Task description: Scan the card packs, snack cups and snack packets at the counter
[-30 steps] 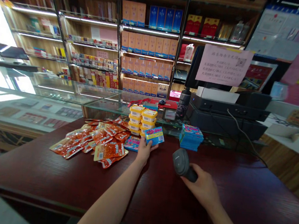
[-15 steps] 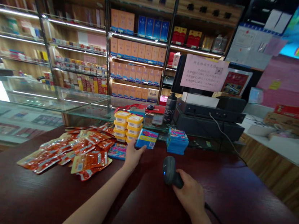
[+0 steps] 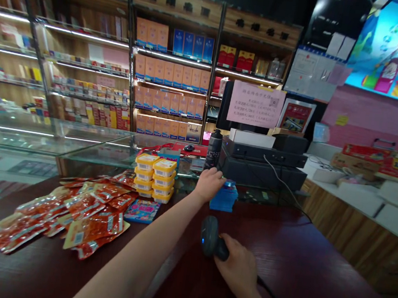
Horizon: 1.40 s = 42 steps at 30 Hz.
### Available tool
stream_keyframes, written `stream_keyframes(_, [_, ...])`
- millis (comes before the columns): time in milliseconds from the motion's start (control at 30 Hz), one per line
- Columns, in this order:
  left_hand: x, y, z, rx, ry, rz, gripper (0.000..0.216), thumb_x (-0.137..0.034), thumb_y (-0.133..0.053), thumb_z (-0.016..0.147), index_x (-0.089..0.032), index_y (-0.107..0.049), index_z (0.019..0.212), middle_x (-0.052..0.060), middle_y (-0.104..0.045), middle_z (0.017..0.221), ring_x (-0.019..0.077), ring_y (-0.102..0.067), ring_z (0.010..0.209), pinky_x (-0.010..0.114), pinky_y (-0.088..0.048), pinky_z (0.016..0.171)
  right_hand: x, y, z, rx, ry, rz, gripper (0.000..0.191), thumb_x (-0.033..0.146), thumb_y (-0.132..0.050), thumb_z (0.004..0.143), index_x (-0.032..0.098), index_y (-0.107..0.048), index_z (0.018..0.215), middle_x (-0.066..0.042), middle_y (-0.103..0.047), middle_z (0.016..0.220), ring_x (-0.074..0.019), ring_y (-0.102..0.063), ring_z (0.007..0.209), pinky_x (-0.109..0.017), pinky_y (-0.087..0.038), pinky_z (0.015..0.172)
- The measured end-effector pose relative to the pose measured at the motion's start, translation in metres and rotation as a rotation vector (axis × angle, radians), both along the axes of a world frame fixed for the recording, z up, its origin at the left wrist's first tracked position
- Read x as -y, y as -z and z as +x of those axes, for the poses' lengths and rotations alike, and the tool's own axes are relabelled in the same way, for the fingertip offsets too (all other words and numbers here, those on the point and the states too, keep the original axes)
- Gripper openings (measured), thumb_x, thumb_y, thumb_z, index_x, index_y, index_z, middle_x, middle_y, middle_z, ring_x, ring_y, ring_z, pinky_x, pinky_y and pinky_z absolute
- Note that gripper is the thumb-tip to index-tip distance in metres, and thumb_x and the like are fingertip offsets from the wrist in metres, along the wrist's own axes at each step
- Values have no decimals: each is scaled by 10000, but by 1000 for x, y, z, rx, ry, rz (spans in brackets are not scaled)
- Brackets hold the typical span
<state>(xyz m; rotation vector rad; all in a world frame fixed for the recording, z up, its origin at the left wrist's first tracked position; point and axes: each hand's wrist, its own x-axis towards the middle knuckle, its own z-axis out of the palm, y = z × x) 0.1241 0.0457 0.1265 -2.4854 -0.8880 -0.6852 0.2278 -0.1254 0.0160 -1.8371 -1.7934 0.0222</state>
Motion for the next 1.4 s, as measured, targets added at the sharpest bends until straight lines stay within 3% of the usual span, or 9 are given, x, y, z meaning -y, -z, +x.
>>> stream_keyframes(100, [-1,7,16,-60,-29,-66,202,-261,-514,850,-179,-699,865,109,-609,917,243,-479,977,367,-381,800,3,-5,0,-14,-40,-2,363,209,-515,772,259,-603,1120,-27,-700,991,-193,-657,869,-271,-438,721])
stream_keyframes(233, [-9,20,12,133,-109,-203,256,-395,-638,769,-216,-708,938,94,-598,1049,245,-496,1031,343,-395,855,7,-11,-1,-40,-49,-4,356,206,-504,777,259,-608,1114,-27,-701,982,-195,-658,875,-272,-438,727])
stream_keyframes(400, [-18,25,-1,318,-227,-411,167,-280,-634,782,-195,-717,899,65,-624,928,175,-579,885,266,-426,797,8,-14,-2,-50,-56,-11,342,203,-506,774,257,-620,1092,-26,-703,979,-187,-657,878,-264,-435,747])
stream_keyframes(567, [-16,26,8,410,-247,-359,153,-317,-680,736,-171,-691,781,51,-601,878,164,-579,810,253,-431,724,9,-15,-3,-44,-53,-15,349,204,-510,772,264,-617,1098,-20,-704,963,-181,-656,870,-257,-432,745])
stream_keyframes(733, [-15,28,12,420,-230,-348,164,-308,-663,747,-172,-680,836,54,-586,905,168,-571,822,264,-436,745,8,-15,-2,-38,-59,-16,345,209,-514,770,267,-616,1095,-18,-704,955,-184,-657,867,-257,-429,725])
stream_keyframes(967, [21,48,-36,462,-193,-282,220,-260,-587,800,-202,-663,998,52,-583,992,181,-535,962,292,-415,879,5,-6,-1,11,-37,-46,343,243,-527,773,277,-611,1104,-10,-703,958,-178,-659,834,-260,-432,704])
stream_keyframes(1067, [43,64,-72,405,-320,-290,220,-263,-562,809,-213,-654,1002,57,-578,1021,193,-523,979,312,-409,885,4,0,0,25,-30,-59,358,252,-528,776,279,-601,1126,-14,-701,991,-181,-653,856,-267,-434,720])
stream_keyframes(1200, [61,85,-116,306,-641,-283,244,-289,-557,802,-198,-628,1017,102,-575,1076,256,-500,1050,374,-394,893,6,2,1,14,-38,-65,343,261,-517,786,279,-599,1119,-16,-695,1035,-201,-648,880,-297,-438,740])
stream_keyframes(1400, [57,108,-148,277,-913,-338,447,-334,-595,789,-97,-549,1166,239,-522,1251,368,-423,1224,497,-305,989,12,-1,0,35,-47,-52,331,281,-494,798,282,-586,1116,-15,-686,1073,-204,-652,873,-299,-447,702])
